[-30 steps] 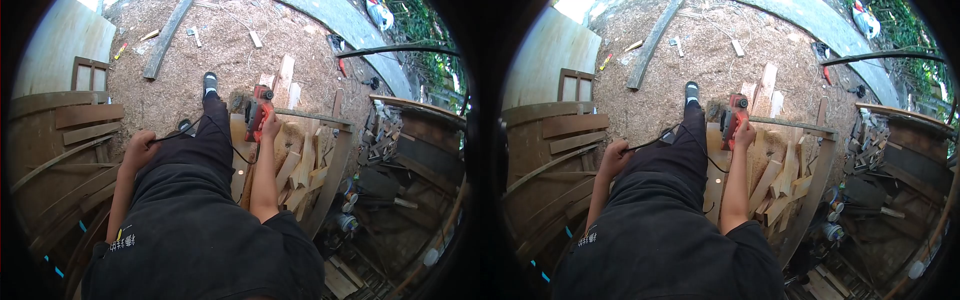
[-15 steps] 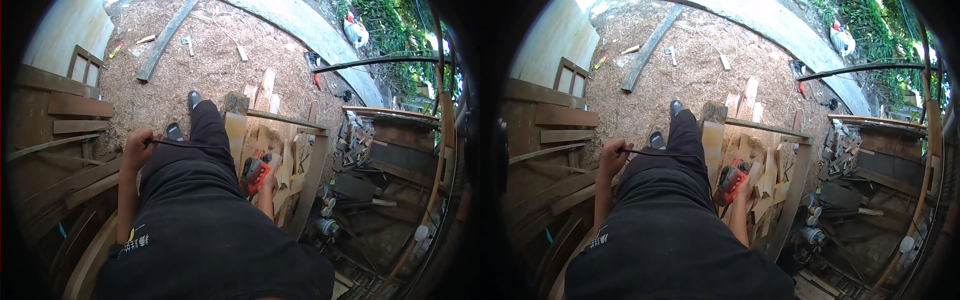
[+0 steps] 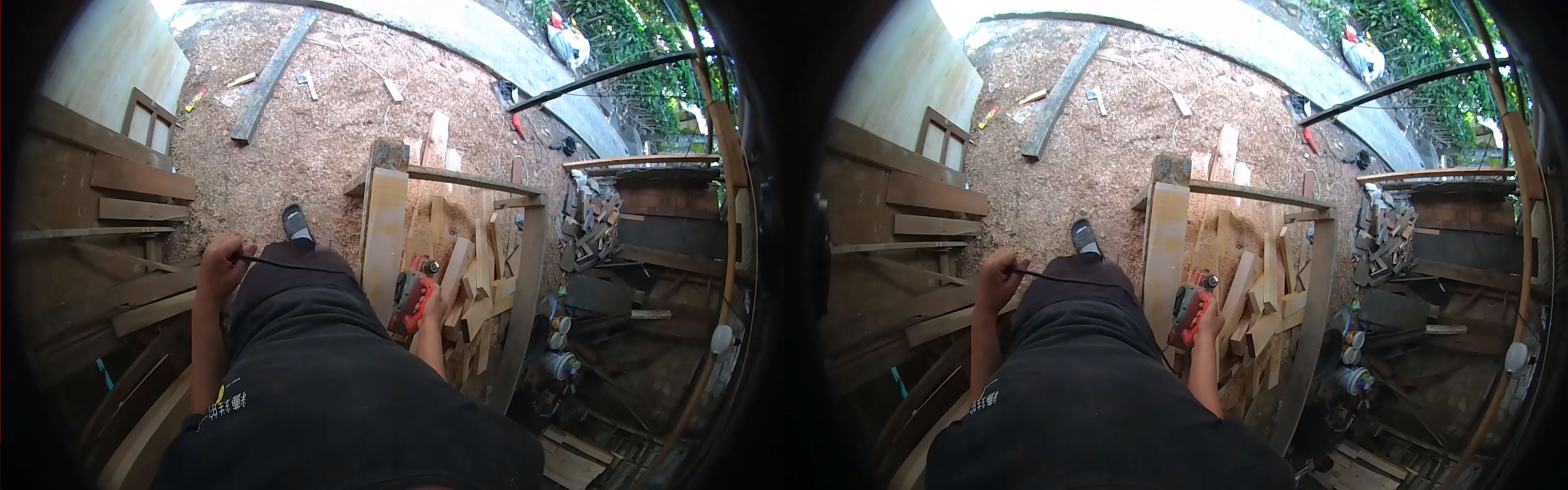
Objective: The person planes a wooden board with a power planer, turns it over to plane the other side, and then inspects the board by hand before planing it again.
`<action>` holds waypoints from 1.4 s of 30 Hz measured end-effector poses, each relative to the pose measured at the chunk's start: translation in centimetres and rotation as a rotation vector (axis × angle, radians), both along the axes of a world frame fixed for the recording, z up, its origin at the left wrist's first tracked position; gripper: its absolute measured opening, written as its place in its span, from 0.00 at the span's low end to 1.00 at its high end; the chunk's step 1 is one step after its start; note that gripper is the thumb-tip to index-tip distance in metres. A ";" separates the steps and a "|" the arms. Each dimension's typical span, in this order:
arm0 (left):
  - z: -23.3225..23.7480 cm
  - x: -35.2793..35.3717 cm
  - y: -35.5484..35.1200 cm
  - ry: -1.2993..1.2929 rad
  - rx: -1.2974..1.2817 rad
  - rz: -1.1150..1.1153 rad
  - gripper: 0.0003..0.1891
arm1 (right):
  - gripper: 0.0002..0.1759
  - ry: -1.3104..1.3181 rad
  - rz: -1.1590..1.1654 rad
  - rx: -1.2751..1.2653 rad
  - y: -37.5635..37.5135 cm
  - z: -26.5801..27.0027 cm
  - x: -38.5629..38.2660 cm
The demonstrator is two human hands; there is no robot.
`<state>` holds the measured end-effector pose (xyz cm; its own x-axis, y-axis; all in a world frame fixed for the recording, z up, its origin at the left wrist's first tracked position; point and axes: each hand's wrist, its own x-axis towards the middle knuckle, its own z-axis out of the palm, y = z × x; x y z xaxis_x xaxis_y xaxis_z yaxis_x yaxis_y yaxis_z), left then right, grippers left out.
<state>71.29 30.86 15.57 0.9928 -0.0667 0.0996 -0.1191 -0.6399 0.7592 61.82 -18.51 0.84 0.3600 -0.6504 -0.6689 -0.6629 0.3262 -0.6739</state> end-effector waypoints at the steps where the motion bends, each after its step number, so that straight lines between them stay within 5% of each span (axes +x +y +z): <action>1: 0.0 -1.6 0.2 -0.018 0.007 0.003 0.23 | 0.23 -0.032 0.044 0.010 0.2 0.1 -1.2; 11: 2.1 -26.3 -1.3 -0.103 -0.028 0.031 0.22 | 0.24 -0.225 0.248 0.009 -1.1 3.6 -21.9; 20: 6.4 -46.6 -2.0 -0.090 0.047 0.074 0.22 | 0.25 -0.130 0.319 -0.020 -4.0 7.0 -41.4; 34: 5.0 -69.5 -4.5 0.139 0.093 -0.332 0.26 | 0.23 -0.121 0.137 0.058 -4.5 6.6 -67.9; 38: 3.0 -76.7 -4.8 0.095 0.093 -0.282 0.24 | 0.25 -0.037 0.152 0.072 -5.4 6.7 -73.3; 42: 1.9 -81.4 -5.3 0.315 0.058 -0.186 0.23 | 0.26 -0.042 0.147 0.093 -6.2 6.9 -77.4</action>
<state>-10.12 25.59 17.45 0.9444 -0.2456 -0.2184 -0.0036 -0.6721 0.7404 -15.61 -24.75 7.69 0.4754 -0.5248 -0.7061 -0.6801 0.2900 -0.6734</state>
